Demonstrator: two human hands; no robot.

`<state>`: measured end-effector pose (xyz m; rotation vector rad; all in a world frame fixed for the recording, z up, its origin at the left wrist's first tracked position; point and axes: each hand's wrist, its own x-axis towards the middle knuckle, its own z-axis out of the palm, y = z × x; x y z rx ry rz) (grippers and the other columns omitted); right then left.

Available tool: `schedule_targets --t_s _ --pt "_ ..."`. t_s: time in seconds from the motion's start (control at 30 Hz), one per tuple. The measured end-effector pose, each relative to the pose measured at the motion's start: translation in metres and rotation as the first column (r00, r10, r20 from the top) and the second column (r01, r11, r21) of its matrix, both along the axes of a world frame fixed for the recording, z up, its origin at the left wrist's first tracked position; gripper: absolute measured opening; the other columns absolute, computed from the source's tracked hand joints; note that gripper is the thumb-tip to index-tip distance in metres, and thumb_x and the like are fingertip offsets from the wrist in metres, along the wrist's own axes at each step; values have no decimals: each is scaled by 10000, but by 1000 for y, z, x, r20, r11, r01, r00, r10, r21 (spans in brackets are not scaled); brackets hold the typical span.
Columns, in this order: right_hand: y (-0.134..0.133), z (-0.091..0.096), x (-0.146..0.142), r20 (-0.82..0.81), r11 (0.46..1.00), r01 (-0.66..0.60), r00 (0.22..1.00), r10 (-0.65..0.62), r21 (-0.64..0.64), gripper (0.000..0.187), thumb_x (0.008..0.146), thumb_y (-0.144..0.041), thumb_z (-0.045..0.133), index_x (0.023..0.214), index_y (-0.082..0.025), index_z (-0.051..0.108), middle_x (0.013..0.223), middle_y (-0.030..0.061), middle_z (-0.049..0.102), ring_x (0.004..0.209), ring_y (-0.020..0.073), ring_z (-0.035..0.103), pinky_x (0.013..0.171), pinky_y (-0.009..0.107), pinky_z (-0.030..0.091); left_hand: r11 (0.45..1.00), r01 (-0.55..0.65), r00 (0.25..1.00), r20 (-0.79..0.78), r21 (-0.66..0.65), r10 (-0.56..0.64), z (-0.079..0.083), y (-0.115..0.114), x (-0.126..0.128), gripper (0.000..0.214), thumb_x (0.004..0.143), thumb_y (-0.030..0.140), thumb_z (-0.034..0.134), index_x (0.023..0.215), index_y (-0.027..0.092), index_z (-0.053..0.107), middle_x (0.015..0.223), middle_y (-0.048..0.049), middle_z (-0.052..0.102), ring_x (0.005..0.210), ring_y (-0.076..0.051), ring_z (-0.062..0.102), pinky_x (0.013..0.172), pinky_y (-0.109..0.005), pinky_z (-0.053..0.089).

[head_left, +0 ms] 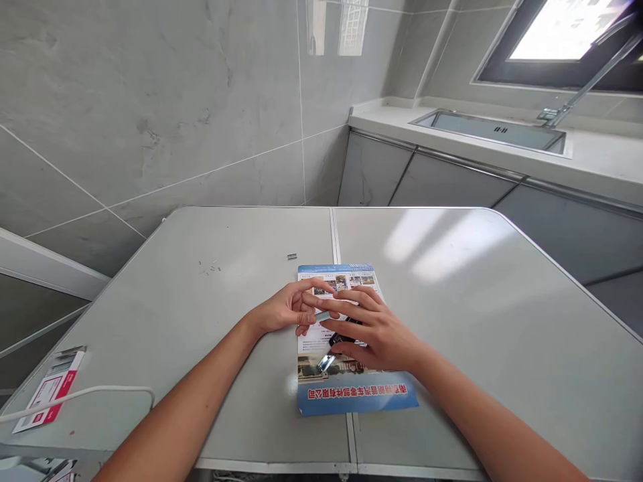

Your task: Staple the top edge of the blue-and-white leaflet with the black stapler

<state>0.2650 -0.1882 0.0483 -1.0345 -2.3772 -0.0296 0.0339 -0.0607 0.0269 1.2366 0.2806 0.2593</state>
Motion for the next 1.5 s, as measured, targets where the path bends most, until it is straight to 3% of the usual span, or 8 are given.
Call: schedule_targets --t_s 0.2,0.33,0.47,0.53,0.6,0.87,1.1,1.5 --pt "0 -1 1 -51 1000 -21 998 21 13 298 991 -363 672 1275 -275 694 1415 47 681 1308 270 571 1108 493 450 1000 7 1000 -1 27 -7 -3 0 0 673 793 459 882 1354 238 582 989 -80 779 518 -106 646 541 -234 542" --pt "6 0 13 -250 999 40 968 -31 31 241 984 -311 665 1215 -283 727 1319 49 730 1227 268 617 1015 476 523 949 -256 967 54 185 251 -4 2 -1 501 872 565 767 1186 195 644 929 -83 772 474 -108 601 526 -255 482" --pt "24 -7 48 -403 951 309 869 -287 -10 215 990 -250 610 1140 -286 760 1244 50 746 1124 261 650 966 485 547 539 -568 712 43 622 701 -5 10 -3 264 988 456 621 943 204 682 679 -8 655 573 -133 557 621 -255 437" --pt "36 -20 72 -409 867 496 784 -467 -39 211 984 -277 610 1120 -271 771 1205 63 753 1110 274 640 957 502 544 294 -473 577 40 830 816 -6 16 -4 200 982 367 610 896 218 709 715 -26 644 725 -187 601 739 -289 458" --pt "45 -37 95 -347 776 624 711 -612 -90 227 961 -319 625 1112 -243 776 1208 84 751 1126 301 614 961 534 532 168 -353 546 57 920 836 -10 21 -4 182 978 298 577 974 219 740 899 -79 696 908 -247 623 883 -349 465" --pt "55 -69 123 -88 607 748 609 -788 -268 343 944 -413 587 1172 -212 746 1349 117 693 1223 363 560 972 577 475 250 -345 678 56 905 733 -35 35 -4 366 936 202 590 1278 244 713 1492 -104 592 1405 -346 463 1226 -497 277" --pt "52 -60 111 2 595 744 625 -781 -303 326 969 -383 544 1200 -272 746 1437 89 643 1318 368 511 993 588 444 21 -18 573 -7 1000 820 -27 31 -4 253 986 140 462 1092 201 684 1164 -118 675 1071 -300 594 976 -468 494" --pt "43 -31 71 -506 840 539 710 -490 -59 222 1009 -281 589 850 -239 739 865 56 732 825 238 610 769 411 512 -41 -92 528 84 995 845 -32 33 -6 269 995 85 427 1140 207 618 1057 -113 627 976 -287 591 835 -403 487"
